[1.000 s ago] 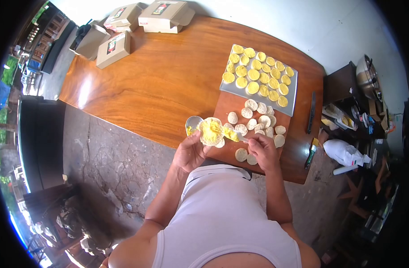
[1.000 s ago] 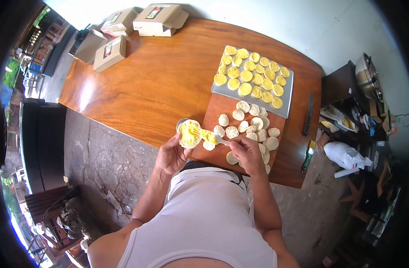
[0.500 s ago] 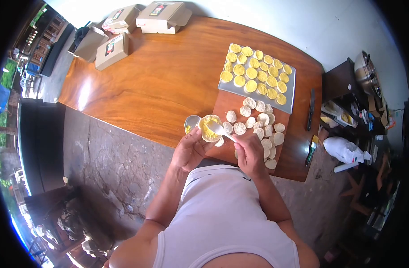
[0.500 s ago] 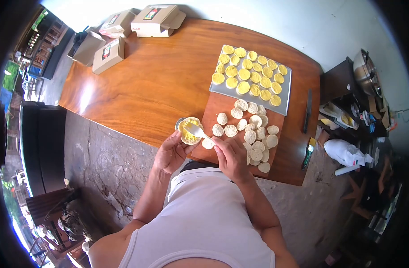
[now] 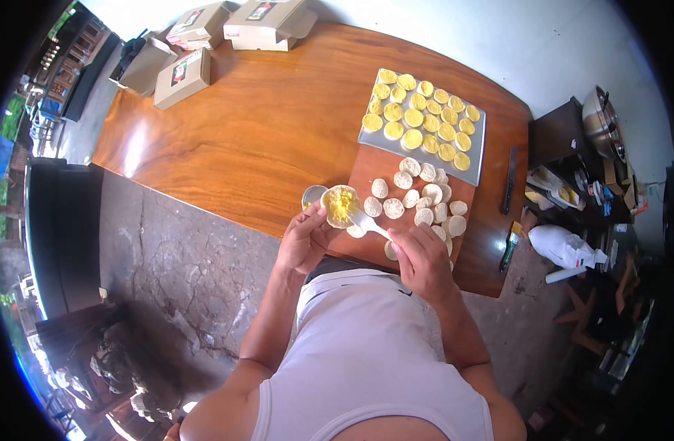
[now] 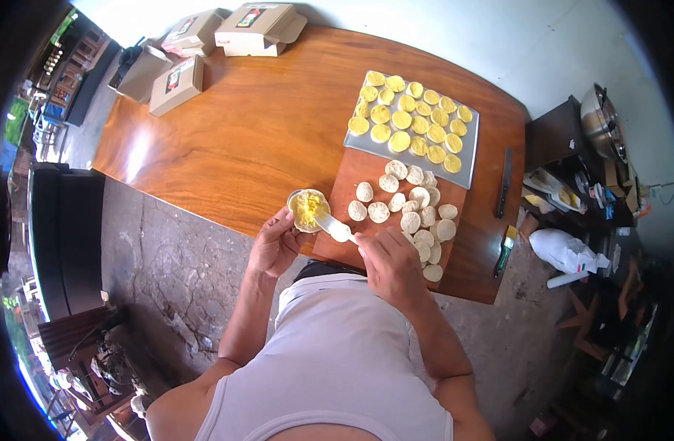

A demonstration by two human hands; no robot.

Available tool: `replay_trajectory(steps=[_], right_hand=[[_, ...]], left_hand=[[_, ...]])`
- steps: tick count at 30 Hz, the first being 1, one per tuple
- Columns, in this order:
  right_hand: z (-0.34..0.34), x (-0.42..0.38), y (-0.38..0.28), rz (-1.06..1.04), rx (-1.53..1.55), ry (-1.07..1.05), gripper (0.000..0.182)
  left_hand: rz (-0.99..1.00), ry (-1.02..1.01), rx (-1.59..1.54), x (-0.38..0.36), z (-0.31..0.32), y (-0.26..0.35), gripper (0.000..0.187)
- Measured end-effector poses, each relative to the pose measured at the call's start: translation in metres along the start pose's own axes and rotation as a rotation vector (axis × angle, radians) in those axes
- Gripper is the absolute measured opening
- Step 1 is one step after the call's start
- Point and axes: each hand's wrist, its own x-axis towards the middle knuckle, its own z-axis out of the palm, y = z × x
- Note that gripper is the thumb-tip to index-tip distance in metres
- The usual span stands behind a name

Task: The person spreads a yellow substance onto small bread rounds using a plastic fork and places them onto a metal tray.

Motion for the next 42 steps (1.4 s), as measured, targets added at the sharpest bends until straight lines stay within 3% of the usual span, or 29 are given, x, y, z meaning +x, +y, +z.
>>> replay_trajectory(steps=[11, 13, 17, 21, 30, 33, 35, 37, 42], right_hand=[[-0.016, -0.013, 0.010, 0.018, -0.028, -0.040, 0.018], [-0.018, -0.015, 0.011, 0.138, 0.091, 0.085, 0.016], [-0.004, -0.004, 0.008, 0.163, 0.140, 0.209, 0.019], [0.012, 0.000, 0.010, 0.096, 0.124, 0.154, 0.023], [0.012, -0.014, 0.009, 0.168, 0.310, -0.036, 0.021], [0.013, -0.020, 0.018, 0.305, 0.547, -0.066, 0.019], [0.015, -0.021, 0.020, 0.534, 0.760, 0.056, 0.020], [0.017, -0.014, 0.015, 0.514, 0.725, 0.095, 0.021], [0.039, -0.007, 0.011, 0.219, 0.231, 0.257, 0.026]], left_hand=[[0.050, -0.014, 0.033, -0.003, 0.000, 0.006, 0.034], [0.055, -0.014, 0.022, -0.004, 0.002, 0.006, 0.033], [-0.019, -0.068, 0.043, -0.003, 0.008, -0.002, 0.035], [-0.043, -0.064, 0.013, -0.002, 0.017, -0.010, 0.035], [-0.011, -0.016, 0.042, -0.001, 0.011, -0.015, 0.037], [-0.005, -0.019, 0.036, -0.001, 0.013, -0.014, 0.037], [-0.001, -0.026, 0.026, -0.001, 0.013, -0.014, 0.037], [-0.021, -0.048, 0.025, -0.001, 0.013, -0.015, 0.039], [-0.025, -0.097, -0.010, -0.003, 0.028, -0.019, 0.041]])
